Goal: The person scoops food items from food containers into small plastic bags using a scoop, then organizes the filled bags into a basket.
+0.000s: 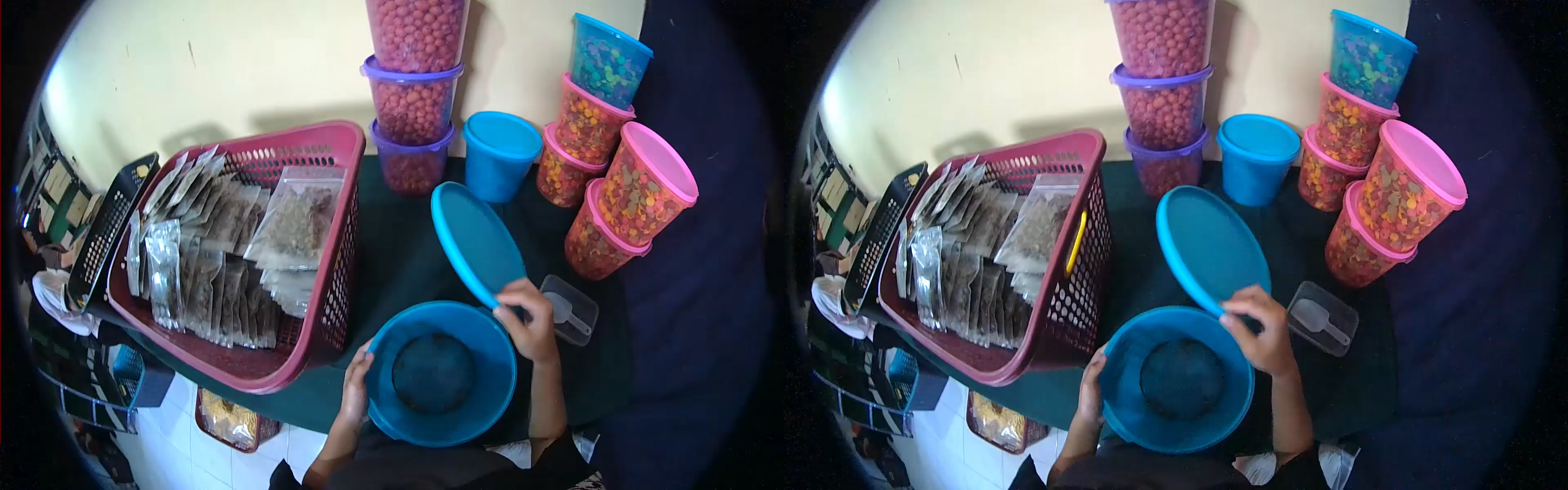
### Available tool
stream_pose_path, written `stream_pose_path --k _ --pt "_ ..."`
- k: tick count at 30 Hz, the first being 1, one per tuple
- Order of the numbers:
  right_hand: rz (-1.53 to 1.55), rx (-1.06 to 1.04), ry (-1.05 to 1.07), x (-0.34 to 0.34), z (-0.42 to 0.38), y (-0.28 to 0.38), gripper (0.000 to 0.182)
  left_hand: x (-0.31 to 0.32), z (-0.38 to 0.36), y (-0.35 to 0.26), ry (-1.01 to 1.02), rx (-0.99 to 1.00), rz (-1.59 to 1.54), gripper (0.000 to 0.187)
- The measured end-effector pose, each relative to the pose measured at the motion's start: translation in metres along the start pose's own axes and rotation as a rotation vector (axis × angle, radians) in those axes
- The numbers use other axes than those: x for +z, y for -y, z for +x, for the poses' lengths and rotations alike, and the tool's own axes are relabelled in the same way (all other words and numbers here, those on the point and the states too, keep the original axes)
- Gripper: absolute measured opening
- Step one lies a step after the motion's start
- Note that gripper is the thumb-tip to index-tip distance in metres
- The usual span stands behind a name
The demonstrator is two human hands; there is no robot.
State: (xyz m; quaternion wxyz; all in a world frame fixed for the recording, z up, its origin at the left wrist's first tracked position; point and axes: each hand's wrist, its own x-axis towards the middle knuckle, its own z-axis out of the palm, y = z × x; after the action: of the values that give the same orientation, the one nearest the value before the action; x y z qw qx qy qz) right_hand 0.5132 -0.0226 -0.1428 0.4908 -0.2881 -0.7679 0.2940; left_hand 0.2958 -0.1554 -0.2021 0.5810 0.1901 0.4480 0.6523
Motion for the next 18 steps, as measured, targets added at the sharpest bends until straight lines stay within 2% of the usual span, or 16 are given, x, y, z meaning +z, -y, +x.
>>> stream_pose_path --k 4,6,7,10,11,13,15,18 --pt "-0.160 -0.109 0.175 0.004 -0.036 0.056 0.018 -0.005 -0.002 0.004 -0.006 0.030 0.002 0.040" --pt "-0.255 -0.225 0.355 0.007 -0.052 0.072 0.017 -0.003 -0.005 0.005 0.022 0.044 -0.035 0.040" --pt "-0.256 -0.226 0.363 0.008 -0.061 0.077 0.017 -0.005 -0.005 0.006 0.018 0.044 -0.042 0.040" --pt "-0.239 -0.232 0.611 0.011 -0.081 0.090 0.014 -0.017 -0.006 0.013 -0.041 0.001 0.082 0.046" --pt "-0.245 -0.236 0.616 0.013 -0.088 0.092 0.014 -0.016 -0.008 0.012 -0.040 0.005 0.074 0.046" --pt "-0.224 -0.182 0.643 0.018 -0.099 0.093 0.015 -0.008 -0.013 0.003 -0.017 -0.082 -0.147 0.049" --pt "-0.251 -0.177 0.682 0.018 -0.102 0.097 0.015 -0.006 -0.015 0.000 0.011 -0.088 -0.154 0.050" --pt "-0.198 -0.110 0.702 0.020 -0.112 0.094 0.014 -0.010 -0.017 0.004 0.012 -0.010 0.010 0.048"
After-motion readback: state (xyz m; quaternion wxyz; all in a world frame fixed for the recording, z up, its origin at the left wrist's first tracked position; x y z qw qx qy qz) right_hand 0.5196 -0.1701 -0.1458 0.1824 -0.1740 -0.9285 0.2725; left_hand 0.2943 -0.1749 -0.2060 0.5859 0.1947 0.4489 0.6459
